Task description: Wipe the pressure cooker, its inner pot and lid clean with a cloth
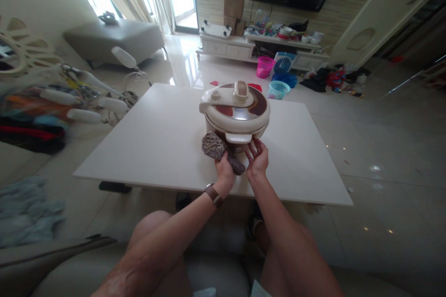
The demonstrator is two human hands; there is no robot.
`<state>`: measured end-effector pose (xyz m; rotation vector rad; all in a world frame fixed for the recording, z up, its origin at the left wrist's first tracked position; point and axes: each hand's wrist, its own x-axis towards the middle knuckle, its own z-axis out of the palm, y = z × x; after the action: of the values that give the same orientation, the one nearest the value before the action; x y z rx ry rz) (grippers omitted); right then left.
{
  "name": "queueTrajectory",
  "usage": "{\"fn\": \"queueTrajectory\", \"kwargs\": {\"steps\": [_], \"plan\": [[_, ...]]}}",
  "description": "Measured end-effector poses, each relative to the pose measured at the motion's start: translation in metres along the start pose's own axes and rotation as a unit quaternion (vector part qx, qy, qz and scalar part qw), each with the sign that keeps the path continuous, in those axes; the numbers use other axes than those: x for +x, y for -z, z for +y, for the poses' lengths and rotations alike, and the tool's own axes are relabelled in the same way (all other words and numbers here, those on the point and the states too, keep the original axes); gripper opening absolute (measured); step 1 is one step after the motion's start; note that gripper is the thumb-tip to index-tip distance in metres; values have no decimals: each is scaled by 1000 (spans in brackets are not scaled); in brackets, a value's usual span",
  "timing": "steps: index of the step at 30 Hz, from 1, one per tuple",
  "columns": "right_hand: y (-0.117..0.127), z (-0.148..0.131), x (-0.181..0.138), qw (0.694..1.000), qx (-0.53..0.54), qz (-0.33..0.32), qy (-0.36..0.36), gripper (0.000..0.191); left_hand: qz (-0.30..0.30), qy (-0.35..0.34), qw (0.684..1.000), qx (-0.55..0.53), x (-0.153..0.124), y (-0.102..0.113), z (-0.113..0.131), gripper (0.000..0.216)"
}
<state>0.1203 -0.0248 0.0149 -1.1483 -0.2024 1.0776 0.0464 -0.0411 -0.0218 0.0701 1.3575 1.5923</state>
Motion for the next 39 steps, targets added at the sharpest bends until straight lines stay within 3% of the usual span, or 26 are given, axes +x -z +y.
{"fn": "queueTrajectory", "kwargs": {"steps": [7,13,17,23,29,32,39], "plan": [[0,2,2,1000,-8,1,-2,33,59,-10,998,-36,46,-15,36,16],[2,5,5,1000,-22,1,7,34,80,2,993,-88,68,-23,33,26],[4,8,8,999,-30,-5,15,33,77,19,991,-107,60,-28,21,33],[3,9,7,1000,-23,0,19,32,69,40,985,-155,25,-31,16,36],[0,11,3,999,-25,-6,39,33,-14,-1,980,-198,-3,-22,33,42],[1,14,3,999,-27,-7,47,34,-35,-19,977,-210,-6,-21,39,44],[0,19,2,997,-44,-7,66,37,-12,-31,984,-174,6,-22,41,34]]}}
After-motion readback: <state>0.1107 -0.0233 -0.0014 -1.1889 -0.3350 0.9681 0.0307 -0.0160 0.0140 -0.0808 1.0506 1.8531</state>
